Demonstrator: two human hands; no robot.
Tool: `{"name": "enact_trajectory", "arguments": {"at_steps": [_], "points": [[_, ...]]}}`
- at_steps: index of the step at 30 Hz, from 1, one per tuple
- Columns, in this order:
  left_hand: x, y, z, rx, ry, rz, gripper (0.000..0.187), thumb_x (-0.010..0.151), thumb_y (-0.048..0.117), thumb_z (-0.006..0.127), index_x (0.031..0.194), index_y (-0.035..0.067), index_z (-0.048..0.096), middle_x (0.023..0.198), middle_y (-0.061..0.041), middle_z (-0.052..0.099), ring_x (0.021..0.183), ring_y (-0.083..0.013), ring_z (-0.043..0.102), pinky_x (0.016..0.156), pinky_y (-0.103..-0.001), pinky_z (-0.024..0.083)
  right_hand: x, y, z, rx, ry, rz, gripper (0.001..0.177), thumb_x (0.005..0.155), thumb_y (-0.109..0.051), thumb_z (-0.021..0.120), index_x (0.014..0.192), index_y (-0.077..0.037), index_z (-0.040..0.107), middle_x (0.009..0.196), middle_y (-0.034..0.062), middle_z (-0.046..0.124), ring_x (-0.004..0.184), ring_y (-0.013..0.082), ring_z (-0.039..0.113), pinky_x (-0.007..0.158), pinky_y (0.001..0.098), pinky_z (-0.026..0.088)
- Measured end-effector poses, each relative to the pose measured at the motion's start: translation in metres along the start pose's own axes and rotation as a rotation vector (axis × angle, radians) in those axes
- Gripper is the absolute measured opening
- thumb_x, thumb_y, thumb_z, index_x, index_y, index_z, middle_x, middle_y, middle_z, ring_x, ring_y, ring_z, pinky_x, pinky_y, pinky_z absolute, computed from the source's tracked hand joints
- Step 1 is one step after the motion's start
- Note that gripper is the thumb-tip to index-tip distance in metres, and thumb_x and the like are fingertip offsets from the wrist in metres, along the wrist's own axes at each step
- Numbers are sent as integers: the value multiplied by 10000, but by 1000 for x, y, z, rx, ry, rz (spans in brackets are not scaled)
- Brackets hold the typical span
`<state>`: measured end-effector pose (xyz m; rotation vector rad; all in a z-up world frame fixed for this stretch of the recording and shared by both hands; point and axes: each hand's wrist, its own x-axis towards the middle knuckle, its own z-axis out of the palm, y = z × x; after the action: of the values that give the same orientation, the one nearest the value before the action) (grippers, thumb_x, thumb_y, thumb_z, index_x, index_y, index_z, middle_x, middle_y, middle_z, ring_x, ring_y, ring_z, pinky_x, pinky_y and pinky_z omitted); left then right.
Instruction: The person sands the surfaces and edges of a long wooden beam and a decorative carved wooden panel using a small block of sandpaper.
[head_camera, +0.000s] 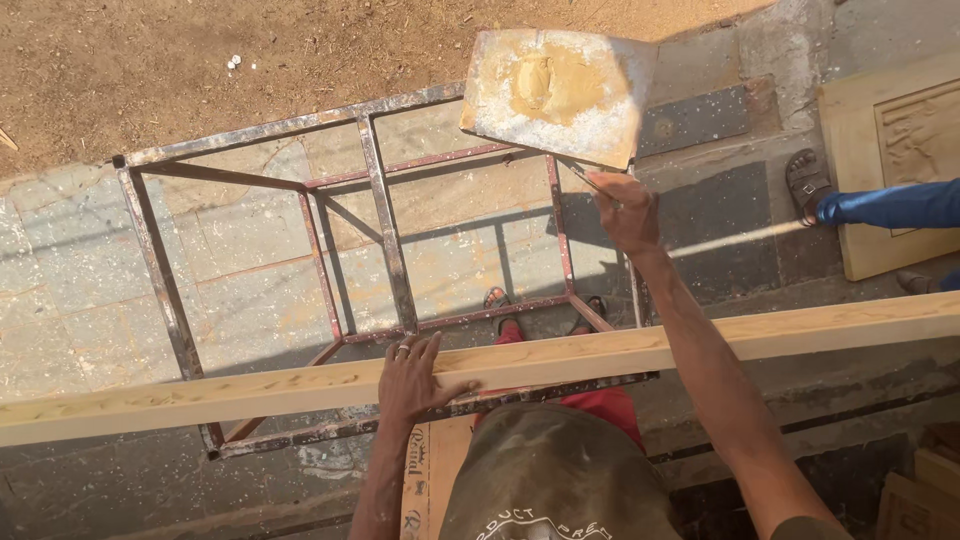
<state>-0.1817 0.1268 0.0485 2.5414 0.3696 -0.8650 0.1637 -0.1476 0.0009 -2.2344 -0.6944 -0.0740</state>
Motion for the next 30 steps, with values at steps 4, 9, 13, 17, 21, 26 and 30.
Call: {"name": "enact_trajectory", "arguments": {"at_steps": [4, 9, 13, 17, 21, 26, 30], "points": [[11, -7, 14, -282, 357, -40, 839, 866, 619, 684, 1432, 17, 539, 1340, -204, 633, 1286, -384, 552, 1079, -527, 370, 80, -5, 50, 47, 164, -195, 207, 954, -38, 696, 1144, 7, 766, 1058, 207, 748, 954, 376, 724, 843, 429, 582], [109, 18, 8, -806, 628, 3, 597, 905, 345, 778, 1347, -21, 612, 1262, -238, 697, 1197, -353, 667, 997, -434, 523, 79, 20, 28, 375, 273, 458, 186, 1013, -123, 729, 1090, 44, 756, 865, 77, 725, 740, 152, 615, 671, 325, 499], [292, 48, -27, -1788, 479, -189, 580, 850, 248, 827, 1311, 22, 557, 1267, -106, 613, 1209, -260, 588, 1050, -445, 472, -21, -6, -18, 743, 178, 757, 198, 1053, -120, 708, 1064, 77, 689, 930, 92, 683, 786, 146, 596, 716, 296, 492], [391, 73, -39, -2391, 91, -74, 480, 837, 249, 862, 1099, 40, 518, 1189, -91, 626, 1113, -272, 624, 1017, -498, 485, -156, -48, -79, 927, 235, 978, 324, 1014, -115, 641, 1209, 144, 631, 1109, 197, 710, 977, 264, 697, 863, 408, 585], [405, 82, -41, -2531, 63, 21, 307, 735, 105, 763, 1004, 41, 631, 1110, -144, 635, 1041, -312, 662, 979, -524, 564, -291, -64, -119, 1010, 479, 1217, 313, 972, -154, 623, 1228, 20, 663, 1172, 144, 693, 1055, 287, 661, 798, 478, 556], [359, 78, -60, -2150, 251, 83, 219, 726, 37, 696, 944, 47, 678, 843, -106, 621, 724, -266, 635, 744, -541, 589, -412, -75, -124, 1100, 851, 1346, 362, 964, -178, 625, 1300, -46, 596, 1226, 101, 656, 1077, 271, 645, 823, 478, 549], [308, 80, -66, -2009, 207, 288, 153, 858, 106, 680, 991, 30, 676, 924, -78, 654, 896, -226, 646, 855, -481, 563, -439, -64, -106, 1173, 975, 1263, 397, 985, -276, 609, 1320, -64, 625, 1185, 112, 657, 1051, 277, 639, 835, 467, 543]]}}
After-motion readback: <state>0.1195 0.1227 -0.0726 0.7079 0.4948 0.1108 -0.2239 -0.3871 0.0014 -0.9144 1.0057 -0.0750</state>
